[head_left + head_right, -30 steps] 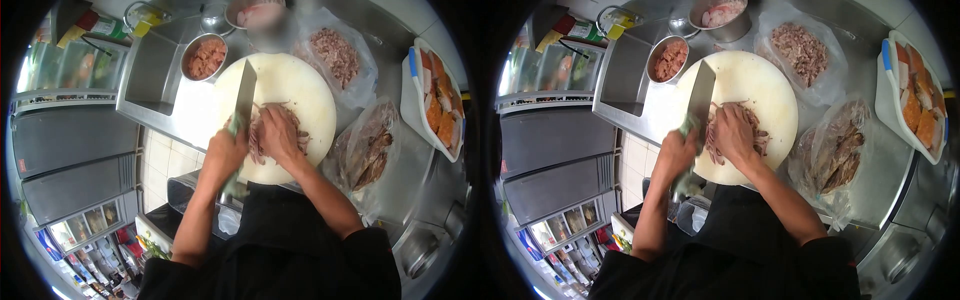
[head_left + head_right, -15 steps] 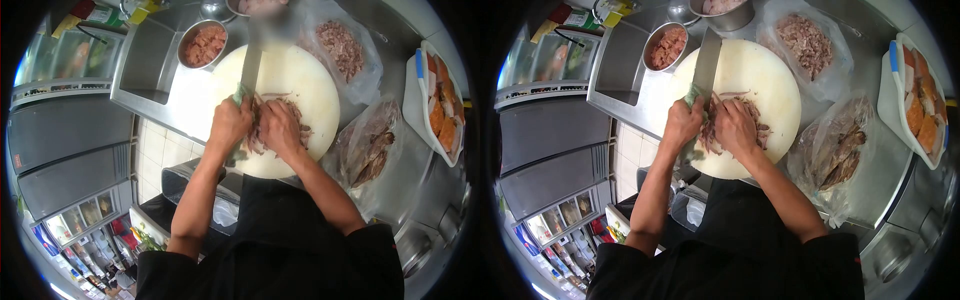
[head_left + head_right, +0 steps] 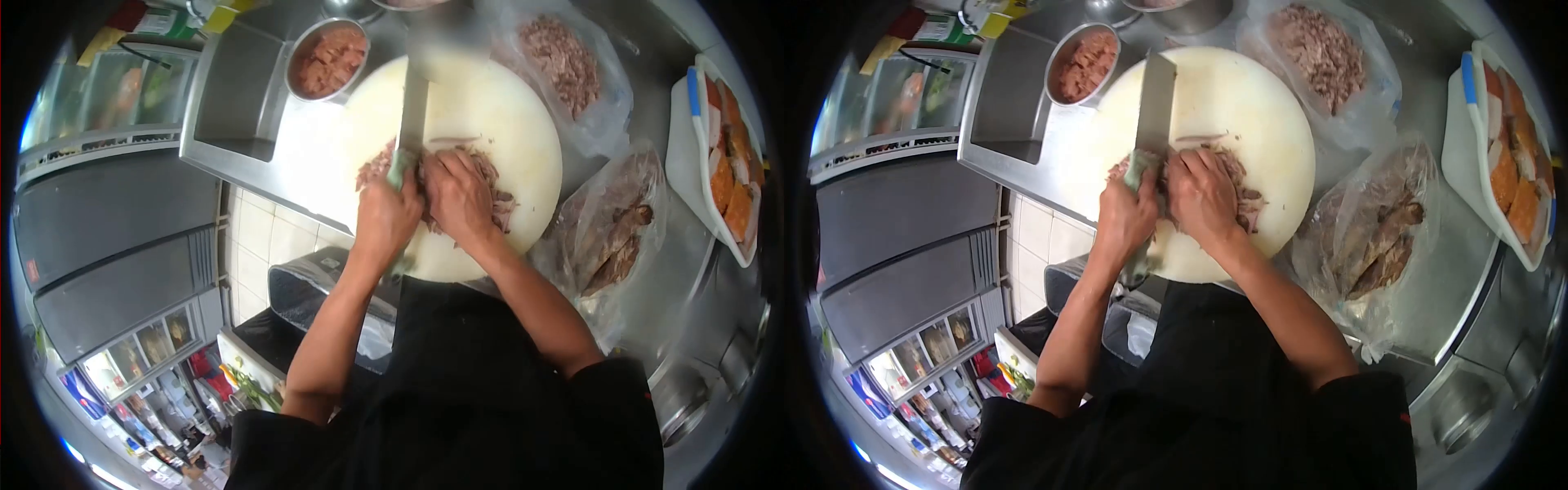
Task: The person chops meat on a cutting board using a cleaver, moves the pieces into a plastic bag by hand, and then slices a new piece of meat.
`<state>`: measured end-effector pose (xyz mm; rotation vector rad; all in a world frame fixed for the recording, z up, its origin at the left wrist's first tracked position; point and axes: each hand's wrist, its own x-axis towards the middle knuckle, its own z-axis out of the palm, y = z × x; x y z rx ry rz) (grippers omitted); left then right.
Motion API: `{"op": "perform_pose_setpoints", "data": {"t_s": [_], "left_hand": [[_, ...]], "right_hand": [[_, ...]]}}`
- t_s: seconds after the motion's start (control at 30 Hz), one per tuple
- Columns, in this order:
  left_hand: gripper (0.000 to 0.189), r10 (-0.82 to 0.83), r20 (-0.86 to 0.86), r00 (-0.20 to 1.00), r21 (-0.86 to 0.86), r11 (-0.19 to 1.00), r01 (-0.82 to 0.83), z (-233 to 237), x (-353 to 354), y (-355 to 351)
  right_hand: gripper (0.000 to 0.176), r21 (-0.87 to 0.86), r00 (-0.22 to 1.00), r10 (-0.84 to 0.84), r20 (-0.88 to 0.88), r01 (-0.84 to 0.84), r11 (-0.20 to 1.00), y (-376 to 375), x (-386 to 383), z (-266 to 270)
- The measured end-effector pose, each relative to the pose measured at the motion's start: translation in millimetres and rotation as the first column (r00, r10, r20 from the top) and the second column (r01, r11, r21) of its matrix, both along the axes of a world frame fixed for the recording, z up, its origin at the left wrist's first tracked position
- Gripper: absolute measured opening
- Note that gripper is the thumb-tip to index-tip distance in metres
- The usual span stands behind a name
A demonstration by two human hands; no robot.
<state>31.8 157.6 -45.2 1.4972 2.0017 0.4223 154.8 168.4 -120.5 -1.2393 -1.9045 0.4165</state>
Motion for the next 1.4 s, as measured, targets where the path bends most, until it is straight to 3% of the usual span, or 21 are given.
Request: {"op": "perform_pose_setpoints", "data": {"t_s": [0.03, 0.07, 0.17, 0.23, 0.3, 0.33, 0.43, 0.57, 0.63, 0.77, 0.83, 0.87, 0.93, 1.03, 1.17, 1.23, 1.27, 1.33, 1.4], "left_hand": [[0.034, -0.028, 0.028, 0.999, 0.223, 0.975, 0.021, -9, -2, 13], [0.034, -0.025, 0.031, 0.999, 0.242, 0.970, 0.017, -12, -10, 15], [0.043, 0.017, 0.072, 0.997, -0.079, 0.997, -0.012, 27, -32, 22], [0.043, 0.065, 0.104, 0.992, -0.044, 0.997, -0.061, 52, -40, 8], [0.044, 0.105, 0.142, 0.984, -0.025, 0.994, -0.103, 65, -47, -10], [0.046, 0.150, 0.178, 0.973, -0.017, 0.989, -0.149, 70, -51, -18], [0.048, 0.216, 0.203, 0.955, -0.038, 0.976, -0.213, 77, -61, -40], [0.050, 0.255, 0.210, 0.944, -0.064, 0.967, -0.247, 62, -71, -70], [0.046, 0.266, 0.194, 0.944, -0.075, 0.964, -0.256, 58, -73, -80], [0.043, 0.255, 0.229, 0.939, -0.038, 0.967, -0.254, 50, -71, -94], [0.043, 0.268, 0.229, 0.936, -0.053, 0.963, -0.262, 50, -70, -96], [0.043, 0.273, 0.226, 0.935, -0.070, 0.962, -0.264, 50, -69, -97], [0.043, 0.283, 0.225, 0.933, -0.071, 0.959, -0.273, 50, -68, -99], [0.042, 0.302, 0.240, 0.923, -0.055, 0.953, -0.297, 47, -69, -103], [0.042, 0.321, 0.262, 0.910, -0.024, 0.945, -0.326, 49, -68, -108], [0.043, 0.330, 0.265, 0.906, -0.043, 0.943, -0.331, 50, -69, -109], [0.043, 0.329, 0.265, 0.906, -0.059, 0.944, -0.325, 50, -69, -110], [0.044, 0.316, 0.246, 0.916, -0.072, 0.949, -0.308, 49, -68, -108], [0.044, 0.297, 0.227, 0.927, -0.081, 0.955, -0.286, 45, -65, -106]], "right_hand": [[0.026, -0.005, 1.000, -0.009, -0.025, 0.009, 1.000, 2, 0, -3], [0.029, -0.022, 0.999, -0.018, -0.049, 0.017, 1.000, -1, 2, -3], [0.036, -0.084, 1.000, 0.025, -0.003, -0.025, 0.996, 2, 7, 1], [0.040, -0.143, 0.999, 0.039, -0.014, -0.041, 0.989, 0, 6, 7], [0.062, -0.067, 0.993, 0.028, 0.116, -0.020, 0.998, -8, 6, 23], [0.062, -0.065, 0.992, 0.022, 0.123, -0.014, 0.998, -13, 3, 25], [0.092, -0.166, 0.961, 0.017, 0.276, 0.030, 0.986, -25, -10, 17], [0.087, -0.211, 0.954, 0.087, 0.288, -0.025, 0.977, -17, 2, 8], [0.082, -0.220, 0.957, 0.213, 0.199, -0.169, 0.961, -11, 13, 7], [0.078, -0.157, 0.950, 0.220, 0.219, -0.189, 0.970, -12, 14, 25], [0.057, -0.078, 0.908, 0.316, 0.276, -0.307, 0.949, -15, 10, 25], [0.057, -0.077, 0.906, 0.317, 0.279, -0.308, 0.948, -15, 7, 20], [0.026, 0.032, 0.919, 0.305, 0.251, -0.323, 0.946, -14, 0, 11], [0.014, 0.034, 0.924, 0.346, 0.161, -0.356, 0.934, -20, -1, 9], [0.012, 0.071, 0.949, 0.315, 0.022, -0.315, 0.946, -23, 14, 43], [0.016, -0.398, 0.977, 0.127, -0.171, -0.186, 0.898, -24, 33, 64], [0.016, -0.399, 0.977, 0.128, -0.168, -0.186, 0.898, -22, 38, 63], [0.023, -0.316, 0.991, 0.128, 0.047, -0.107, 0.943, -16, 46, 57], [0.029, -0.226, 0.985, 0.164, 0.060, -0.147, 0.963, -16, 41, 36]]}}
